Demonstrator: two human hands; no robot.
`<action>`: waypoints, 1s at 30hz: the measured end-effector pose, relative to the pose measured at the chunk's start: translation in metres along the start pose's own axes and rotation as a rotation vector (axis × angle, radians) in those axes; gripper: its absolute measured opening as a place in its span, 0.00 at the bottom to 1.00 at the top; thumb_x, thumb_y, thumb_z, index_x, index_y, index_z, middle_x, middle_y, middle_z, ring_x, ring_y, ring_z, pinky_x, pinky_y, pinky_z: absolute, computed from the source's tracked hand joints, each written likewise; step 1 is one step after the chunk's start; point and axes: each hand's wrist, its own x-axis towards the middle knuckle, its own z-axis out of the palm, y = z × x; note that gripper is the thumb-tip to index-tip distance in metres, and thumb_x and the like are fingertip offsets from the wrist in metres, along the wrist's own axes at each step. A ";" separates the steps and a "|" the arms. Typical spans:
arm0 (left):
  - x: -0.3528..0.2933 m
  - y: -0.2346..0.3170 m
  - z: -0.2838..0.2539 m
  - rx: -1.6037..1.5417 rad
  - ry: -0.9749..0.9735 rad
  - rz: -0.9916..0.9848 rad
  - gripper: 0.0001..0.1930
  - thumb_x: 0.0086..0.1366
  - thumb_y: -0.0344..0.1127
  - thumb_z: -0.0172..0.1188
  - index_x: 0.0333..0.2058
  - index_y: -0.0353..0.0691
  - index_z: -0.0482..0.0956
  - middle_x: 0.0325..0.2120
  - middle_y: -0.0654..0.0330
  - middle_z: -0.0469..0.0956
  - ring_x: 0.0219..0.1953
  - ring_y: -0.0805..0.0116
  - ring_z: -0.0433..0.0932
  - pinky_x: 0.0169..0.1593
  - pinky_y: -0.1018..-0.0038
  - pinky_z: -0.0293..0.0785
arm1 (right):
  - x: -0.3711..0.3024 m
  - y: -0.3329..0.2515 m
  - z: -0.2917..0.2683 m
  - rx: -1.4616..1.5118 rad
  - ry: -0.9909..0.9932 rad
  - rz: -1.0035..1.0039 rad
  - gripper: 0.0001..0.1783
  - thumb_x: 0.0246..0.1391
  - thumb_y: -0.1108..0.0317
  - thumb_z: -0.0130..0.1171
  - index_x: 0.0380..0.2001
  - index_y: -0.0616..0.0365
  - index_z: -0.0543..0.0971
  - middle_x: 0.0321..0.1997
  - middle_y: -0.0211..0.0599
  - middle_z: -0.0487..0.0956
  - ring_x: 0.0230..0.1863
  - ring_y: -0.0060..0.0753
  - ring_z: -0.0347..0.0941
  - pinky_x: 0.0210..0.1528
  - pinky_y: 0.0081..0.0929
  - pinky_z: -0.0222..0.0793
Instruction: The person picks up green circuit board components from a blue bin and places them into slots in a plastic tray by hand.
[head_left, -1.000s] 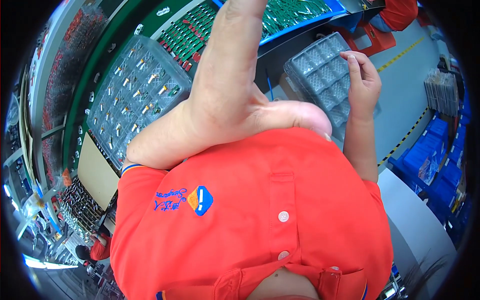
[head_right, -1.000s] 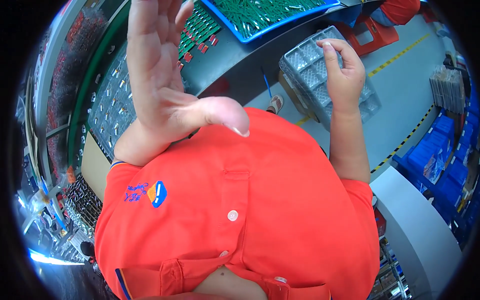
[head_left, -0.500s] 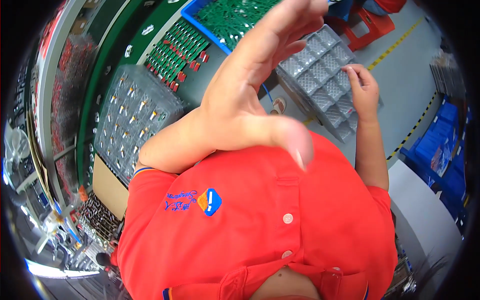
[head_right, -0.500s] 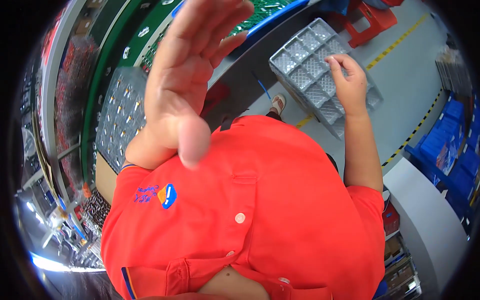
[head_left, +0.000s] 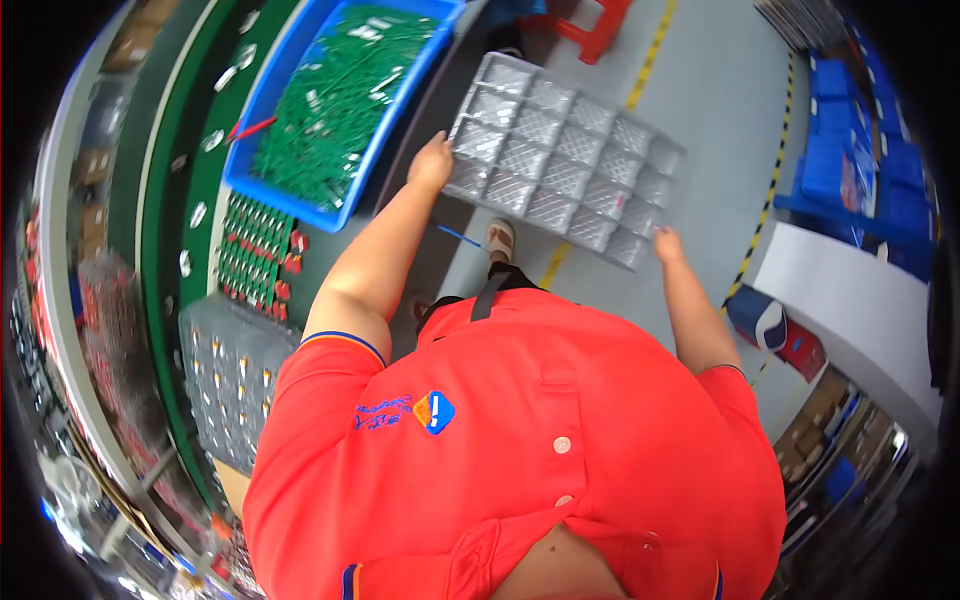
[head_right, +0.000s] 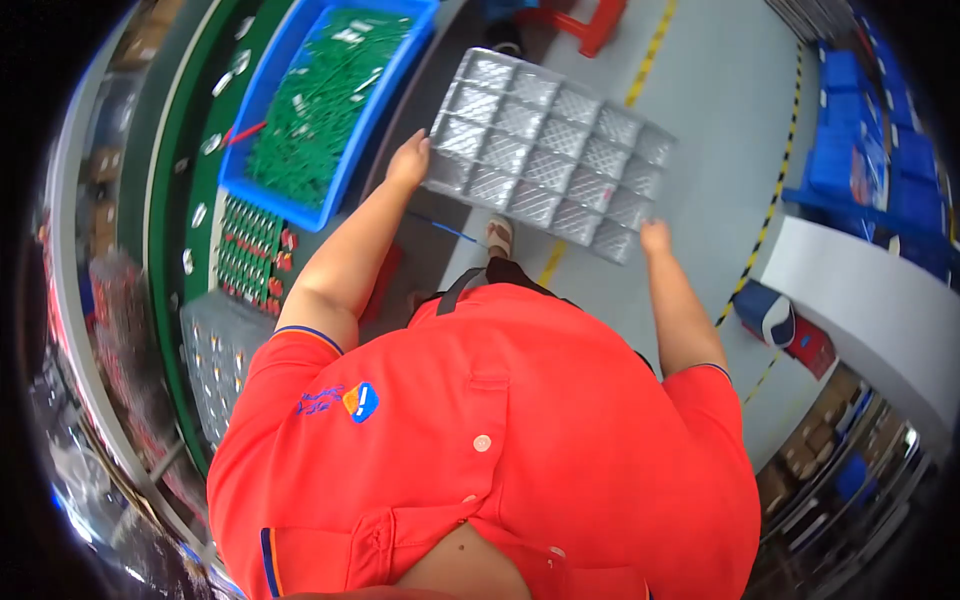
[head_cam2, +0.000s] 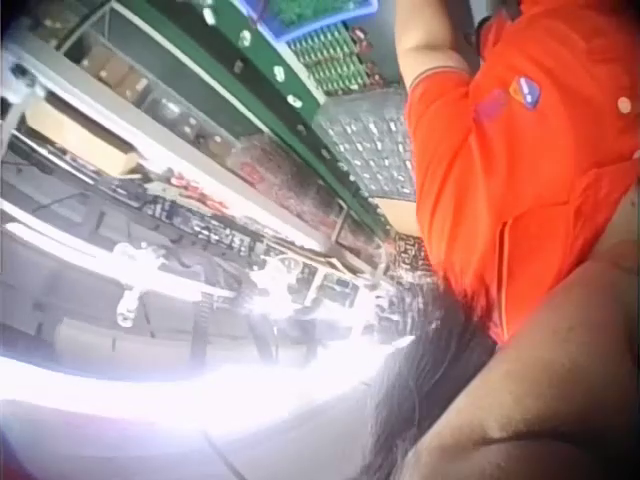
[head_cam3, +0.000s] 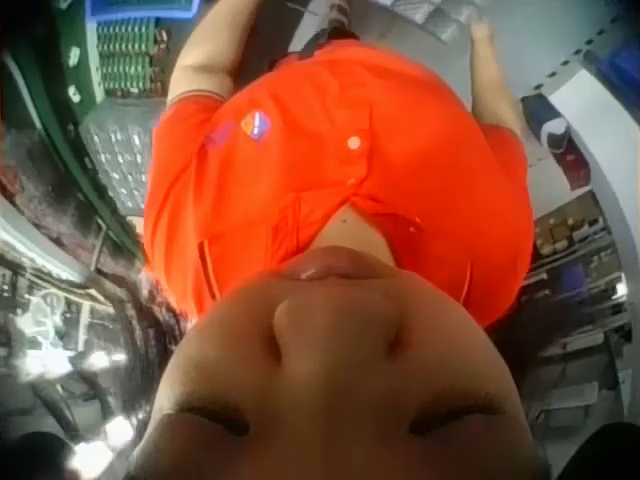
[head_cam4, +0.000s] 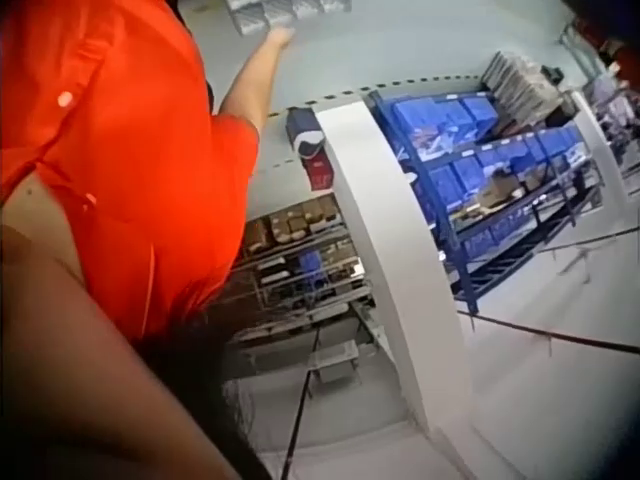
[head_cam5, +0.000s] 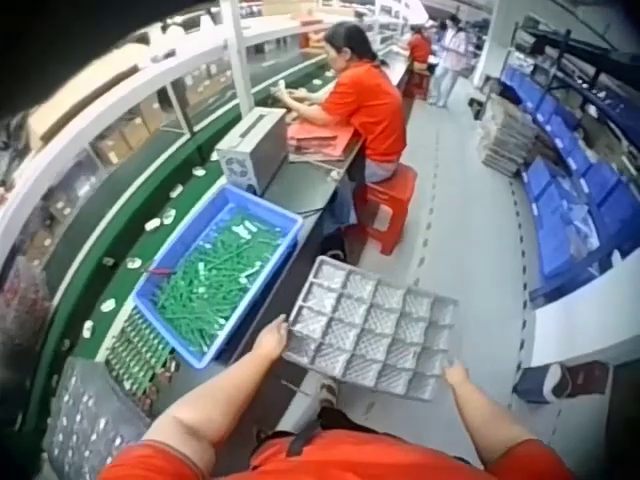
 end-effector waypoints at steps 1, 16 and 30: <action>0.014 -0.006 0.013 0.071 -0.035 -0.017 0.20 0.61 0.41 0.40 0.47 0.36 0.67 0.43 0.46 0.70 0.47 0.52 0.68 0.51 0.65 0.63 | -0.002 0.007 0.010 0.023 0.015 0.003 0.23 0.50 0.58 0.46 0.41 0.69 0.71 0.43 0.56 0.72 0.47 0.51 0.67 0.48 0.35 0.62; 0.073 -0.033 0.021 -0.004 -0.307 -0.331 0.11 0.42 0.36 0.61 0.26 0.38 0.79 0.19 0.61 0.76 0.22 0.73 0.74 0.29 0.77 0.68 | -0.003 -0.024 -0.003 0.519 0.009 0.211 0.13 0.33 0.69 0.63 0.25 0.61 0.72 0.23 0.33 0.74 0.22 0.24 0.68 0.26 0.24 0.65; 0.072 -0.037 0.020 -0.240 -0.328 -0.290 0.12 0.40 0.30 0.59 0.28 0.36 0.74 0.17 0.68 0.70 0.19 0.80 0.67 0.25 0.83 0.64 | -0.005 -0.021 -0.020 0.638 -0.171 0.183 0.11 0.34 0.72 0.61 0.23 0.58 0.69 0.21 0.29 0.70 0.22 0.21 0.66 0.24 0.21 0.64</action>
